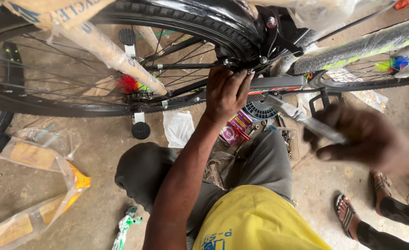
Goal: The person assembles a bicycle by attaching the front fork and rear wheel. They use pliers and a wrench to tighten bolts and secure the components to the frame.
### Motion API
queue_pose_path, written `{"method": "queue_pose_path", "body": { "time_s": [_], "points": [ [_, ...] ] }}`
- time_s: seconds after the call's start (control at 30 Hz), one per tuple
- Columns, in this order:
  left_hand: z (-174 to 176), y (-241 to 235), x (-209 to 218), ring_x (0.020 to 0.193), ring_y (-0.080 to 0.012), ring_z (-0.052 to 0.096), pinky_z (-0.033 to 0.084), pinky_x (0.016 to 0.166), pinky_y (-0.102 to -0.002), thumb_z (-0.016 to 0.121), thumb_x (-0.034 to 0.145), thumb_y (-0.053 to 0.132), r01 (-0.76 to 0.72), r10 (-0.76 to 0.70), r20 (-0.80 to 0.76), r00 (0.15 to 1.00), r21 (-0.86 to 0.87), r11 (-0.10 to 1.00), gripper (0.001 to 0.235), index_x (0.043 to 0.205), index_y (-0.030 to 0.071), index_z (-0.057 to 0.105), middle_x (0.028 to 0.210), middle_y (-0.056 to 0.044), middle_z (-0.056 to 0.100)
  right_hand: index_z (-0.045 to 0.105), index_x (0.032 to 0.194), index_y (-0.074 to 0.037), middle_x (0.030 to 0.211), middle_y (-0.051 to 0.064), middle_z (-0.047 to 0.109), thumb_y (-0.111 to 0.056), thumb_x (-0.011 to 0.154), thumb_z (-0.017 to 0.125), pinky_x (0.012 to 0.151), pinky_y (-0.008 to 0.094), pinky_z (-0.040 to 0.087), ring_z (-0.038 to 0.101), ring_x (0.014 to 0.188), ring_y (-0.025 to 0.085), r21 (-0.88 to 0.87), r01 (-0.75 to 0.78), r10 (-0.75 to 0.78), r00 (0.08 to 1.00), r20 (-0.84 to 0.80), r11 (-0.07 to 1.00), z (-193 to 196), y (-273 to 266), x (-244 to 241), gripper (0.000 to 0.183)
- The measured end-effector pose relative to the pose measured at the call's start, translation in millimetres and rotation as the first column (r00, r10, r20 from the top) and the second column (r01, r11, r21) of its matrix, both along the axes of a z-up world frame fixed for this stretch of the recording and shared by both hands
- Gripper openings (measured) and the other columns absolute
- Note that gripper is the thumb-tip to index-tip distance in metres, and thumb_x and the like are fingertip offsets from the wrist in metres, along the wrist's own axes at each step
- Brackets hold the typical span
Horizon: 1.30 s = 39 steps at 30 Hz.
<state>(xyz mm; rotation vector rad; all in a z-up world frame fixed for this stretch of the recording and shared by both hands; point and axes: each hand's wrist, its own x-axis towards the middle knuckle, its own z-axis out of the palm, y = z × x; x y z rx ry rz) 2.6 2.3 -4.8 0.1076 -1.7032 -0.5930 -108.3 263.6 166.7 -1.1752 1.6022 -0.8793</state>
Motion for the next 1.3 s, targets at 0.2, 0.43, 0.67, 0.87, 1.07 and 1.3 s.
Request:
{"method": "queue_pose_path", "body": {
  "time_s": [0.2,0.43,0.67,0.87,1.07,1.3],
  "points": [
    [-1,-4,2,0.075,-0.0195,0.061,0.048,0.082,-0.038,0.08,0.094,0.008,0.028,-0.027,0.019,0.999,-0.036,0.999,0.018,0.105,0.003,0.066,0.081,-0.005,0.065,0.06,0.122,-0.004,0.092,0.02,0.065,-0.024,0.101,0.069,0.078,0.046,0.059,0.063,0.085,0.032,0.676,0.213,0.135,0.896,-0.423,0.706,-14,-44,-34,0.031],
    [-5,-6,1,0.074,-0.019,0.059,0.046,0.084,-0.038,0.079,0.096,0.012,0.046,-0.044,0.041,0.998,-0.054,0.997,0.021,0.107,0.002,0.065,0.078,-0.004,0.061,0.064,0.123,-0.013,0.108,0.004,0.07,-0.038,0.096,0.063,0.084,0.04,0.061,0.068,0.102,0.016,0.798,0.259,0.119,0.918,-0.379,0.543,15,-93,-39,0.037],
    [-11,-5,0,0.074,-0.017,0.059,0.047,0.085,-0.039,0.075,0.1,0.019,0.051,-0.048,0.067,0.997,-0.054,0.997,0.021,0.106,0.003,0.064,0.077,-0.004,0.062,0.063,0.13,-0.014,0.099,0.005,0.067,-0.036,0.096,0.065,0.073,0.038,0.057,0.063,0.089,0.016,0.83,0.298,0.159,0.897,-0.413,0.472,37,-129,-22,0.04],
    [-14,-5,-1,0.078,-0.0165,0.061,0.048,0.088,-0.039,0.07,0.104,0.017,0.045,-0.04,0.056,0.998,-0.086,0.995,0.019,0.113,0.003,0.06,0.081,-0.004,0.064,0.061,0.135,-0.016,0.09,0.008,0.064,-0.036,0.096,0.067,0.066,0.038,0.054,0.059,0.079,0.018,0.839,0.306,0.171,0.892,-0.418,0.451,37,-132,-21,0.043],
    [-15,-4,-2,0.074,-0.0172,0.06,0.048,0.086,-0.04,0.07,0.103,0.014,0.044,-0.041,0.054,0.998,-0.059,0.997,0.019,0.114,0.002,0.061,0.078,-0.004,0.062,0.059,0.139,-0.019,0.082,0.01,0.061,-0.037,0.097,0.069,0.058,0.039,0.05,0.054,0.07,0.019,0.839,0.3,0.15,0.902,-0.404,0.453,32,-130,-27,0.047],
    [-11,-4,-1,0.075,-0.0205,0.059,0.043,0.08,-0.04,0.066,0.103,0.008,0.056,-0.053,0.043,0.998,-0.054,0.997,0.01,0.11,0.002,0.061,0.079,-0.005,0.061,0.057,0.145,-0.023,0.072,0.013,0.058,-0.038,0.097,0.071,0.049,0.039,0.046,0.049,0.058,0.021,0.82,0.292,0.12,0.911,-0.396,0.492,26,-122,-43,0.052]
  ]
}}
